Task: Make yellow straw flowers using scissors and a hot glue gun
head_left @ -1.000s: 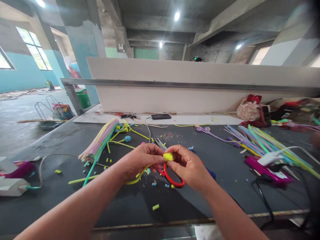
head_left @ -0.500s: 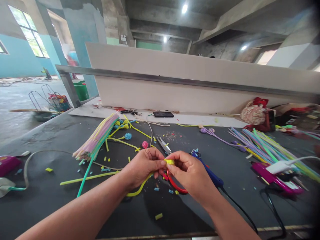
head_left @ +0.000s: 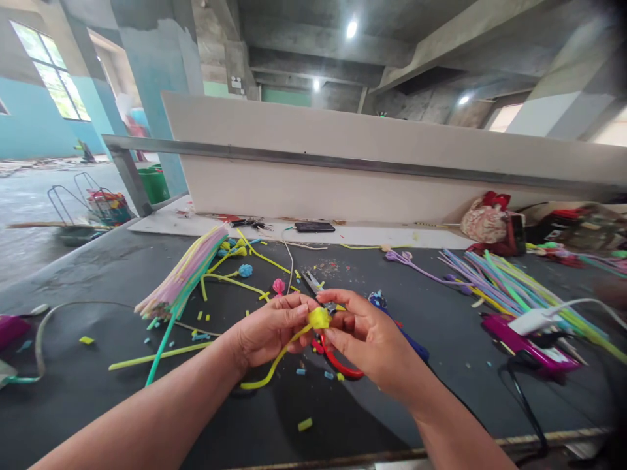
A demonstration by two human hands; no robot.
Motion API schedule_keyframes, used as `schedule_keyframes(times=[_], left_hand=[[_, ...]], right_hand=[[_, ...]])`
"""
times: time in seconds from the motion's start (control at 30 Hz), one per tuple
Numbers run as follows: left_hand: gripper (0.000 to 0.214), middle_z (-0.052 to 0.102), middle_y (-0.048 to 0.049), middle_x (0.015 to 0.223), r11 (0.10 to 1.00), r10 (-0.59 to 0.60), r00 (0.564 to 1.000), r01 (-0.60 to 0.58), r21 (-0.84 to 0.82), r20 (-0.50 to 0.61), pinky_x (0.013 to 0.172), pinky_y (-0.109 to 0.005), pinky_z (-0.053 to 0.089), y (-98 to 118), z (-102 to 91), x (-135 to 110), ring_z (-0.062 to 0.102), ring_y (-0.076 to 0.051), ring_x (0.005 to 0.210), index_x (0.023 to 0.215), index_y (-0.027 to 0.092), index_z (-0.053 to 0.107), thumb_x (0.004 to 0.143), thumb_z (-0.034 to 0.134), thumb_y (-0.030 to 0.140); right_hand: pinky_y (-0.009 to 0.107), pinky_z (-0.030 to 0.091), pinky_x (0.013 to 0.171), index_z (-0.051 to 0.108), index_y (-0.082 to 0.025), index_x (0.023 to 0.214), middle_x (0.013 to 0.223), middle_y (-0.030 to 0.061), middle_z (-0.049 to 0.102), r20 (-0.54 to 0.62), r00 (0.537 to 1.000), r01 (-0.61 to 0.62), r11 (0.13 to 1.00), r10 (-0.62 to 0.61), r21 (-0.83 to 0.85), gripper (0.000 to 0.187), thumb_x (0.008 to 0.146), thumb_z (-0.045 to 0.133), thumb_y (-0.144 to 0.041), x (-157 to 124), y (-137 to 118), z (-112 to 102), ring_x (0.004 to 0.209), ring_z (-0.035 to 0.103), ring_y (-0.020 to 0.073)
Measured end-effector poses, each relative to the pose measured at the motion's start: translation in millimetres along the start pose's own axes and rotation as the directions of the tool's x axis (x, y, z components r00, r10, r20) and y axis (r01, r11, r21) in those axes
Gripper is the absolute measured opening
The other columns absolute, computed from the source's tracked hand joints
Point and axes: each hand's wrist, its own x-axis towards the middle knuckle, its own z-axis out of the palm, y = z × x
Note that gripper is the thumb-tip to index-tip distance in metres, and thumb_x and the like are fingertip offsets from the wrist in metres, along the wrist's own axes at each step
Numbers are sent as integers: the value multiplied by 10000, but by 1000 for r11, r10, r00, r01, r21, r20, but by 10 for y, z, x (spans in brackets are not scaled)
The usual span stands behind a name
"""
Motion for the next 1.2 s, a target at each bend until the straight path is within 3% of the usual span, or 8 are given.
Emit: schedule_keyframes(times=[0.2,0.37,0.53,0.7,0.83,1.0,1.2], left_hand=[[240,548,-14,699,998,17,999,-15,54,-28,446,-177,313,-30,15,10,503,-74,531,864,141,596,714,702,296],[266,575,-11,703,995,48,998,-44,95,-45,472,-186,344,-36,8,9,521,-77,550,851,140,593,668,742,263],[228,565,4,618,985,77,996,-70,158,-40,461,-178,337,-64,12,14,493,-64,507,788,133,577,666,744,230],[213,560,1,649,996,54,995,-47,76,-89,421,-157,302,-39,55,2,500,-58,494,804,137,588,701,717,271],[222,552,-8,670,999,40,993,-39,13,-110,419,-140,296,-19,55,-4,477,-40,491,825,122,612,727,694,303],[214,575,-36,694,1000,26,996,-26,0,-86,407,-141,292,-31,46,0,455,-35,477,797,99,619,770,649,309],[233,595,-78,758,1000,-10,1000,10,16,-10,400,-144,285,-51,31,1,456,-37,473,838,81,619,840,555,305]], right_hand=[[305,507,696,519,-210,1048,808,19,648,40,997,66,997,-67,32,300,773,605,-293,10,19,4,756,657,164],[274,500,672,557,-212,1038,813,10,628,-39,994,100,990,-104,-102,285,769,622,-278,40,80,-18,746,623,139],[274,492,665,549,-208,1025,740,-9,620,-27,997,74,995,-76,-61,287,759,630,-277,44,71,-35,701,619,131],[271,494,677,539,-210,1037,747,-9,620,-16,999,47,998,-46,32,315,753,650,-290,38,56,-75,712,614,127],[267,499,662,556,-200,980,731,-8,599,-85,993,81,997,-81,-4,270,742,655,-280,64,100,-67,687,586,123],[258,501,626,590,-199,922,799,7,578,-171,962,187,968,-215,-168,192,739,637,-237,86,143,-22,653,553,114],[219,471,596,610,-216,862,850,3,538,-170,871,385,854,-462,-349,88,788,591,-172,56,114,-26,633,511,87]])
